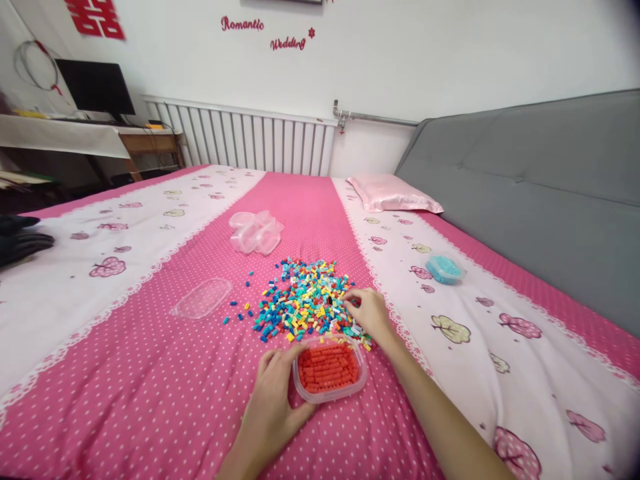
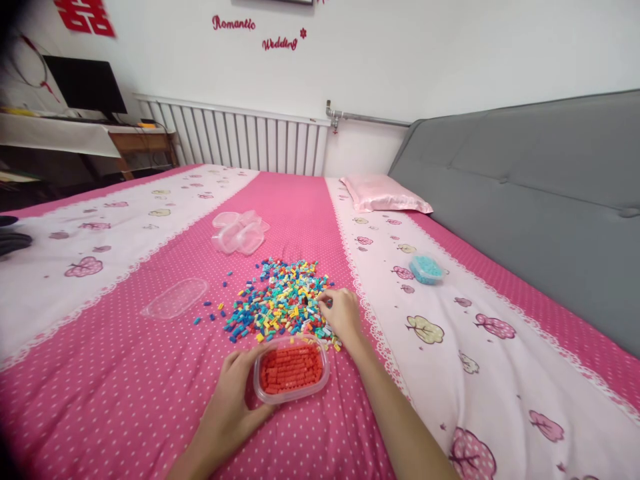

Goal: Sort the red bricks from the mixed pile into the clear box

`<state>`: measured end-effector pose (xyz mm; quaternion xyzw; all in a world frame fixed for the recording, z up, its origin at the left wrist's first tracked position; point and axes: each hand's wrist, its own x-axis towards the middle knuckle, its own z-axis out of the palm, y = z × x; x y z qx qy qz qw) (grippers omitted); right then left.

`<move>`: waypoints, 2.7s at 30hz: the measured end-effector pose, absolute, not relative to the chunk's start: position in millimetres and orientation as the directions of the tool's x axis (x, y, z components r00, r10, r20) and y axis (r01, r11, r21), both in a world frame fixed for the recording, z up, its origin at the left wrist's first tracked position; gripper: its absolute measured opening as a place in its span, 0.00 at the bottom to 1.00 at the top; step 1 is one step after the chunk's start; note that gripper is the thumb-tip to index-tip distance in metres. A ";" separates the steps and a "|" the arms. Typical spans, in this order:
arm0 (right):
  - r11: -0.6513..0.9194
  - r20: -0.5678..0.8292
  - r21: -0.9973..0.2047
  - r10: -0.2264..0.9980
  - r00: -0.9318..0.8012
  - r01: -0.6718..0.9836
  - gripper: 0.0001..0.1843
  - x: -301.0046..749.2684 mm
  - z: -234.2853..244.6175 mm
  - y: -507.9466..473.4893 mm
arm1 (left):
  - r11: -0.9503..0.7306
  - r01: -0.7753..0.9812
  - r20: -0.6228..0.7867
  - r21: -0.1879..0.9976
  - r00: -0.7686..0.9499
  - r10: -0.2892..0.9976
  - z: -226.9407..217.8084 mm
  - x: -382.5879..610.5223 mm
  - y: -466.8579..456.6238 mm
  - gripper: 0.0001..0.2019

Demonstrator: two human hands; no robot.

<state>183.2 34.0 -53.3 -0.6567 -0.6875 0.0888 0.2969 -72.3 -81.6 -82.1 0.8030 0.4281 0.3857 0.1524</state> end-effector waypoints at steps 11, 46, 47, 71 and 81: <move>0.203 0.271 -0.784 0.962 0.030 0.586 0.17 197.1 -48.2 20.9 | -0.572 0.575 0.448 0.585 0.358 0.819 -82.3 -72.7 -82.5 0.35; 0.203 0.198 -0.328 0.970 -0.143 0.923 0.10 125.8 -5.6 -84.2 | -0.615 0.541 0.497 0.574 0.366 0.787 -80.2 -69.4 -84.0 0.37; 0.204 0.199 -0.327 0.969 -0.144 0.923 0.10 125.6 -5.9 -84.3 | -0.613 0.542 0.495 0.574 0.366 0.788 -80.6 -69.5 -84.0 0.37; 0.199 0.164 -0.292 0.974 -0.156 0.935 0.11 123.8 -6.9 -83.1 | -0.605 0.549 0.480 0.576 0.372 0.794 -78.6 -68.3 -83.9 0.34; 0.175 0.124 -0.297 0.982 -0.144 0.939 0.09 122.2 -1.3 -83.1 | -0.608 0.550 0.485 0.572 0.371 0.792 -79.5 -68.6 -83.9 0.35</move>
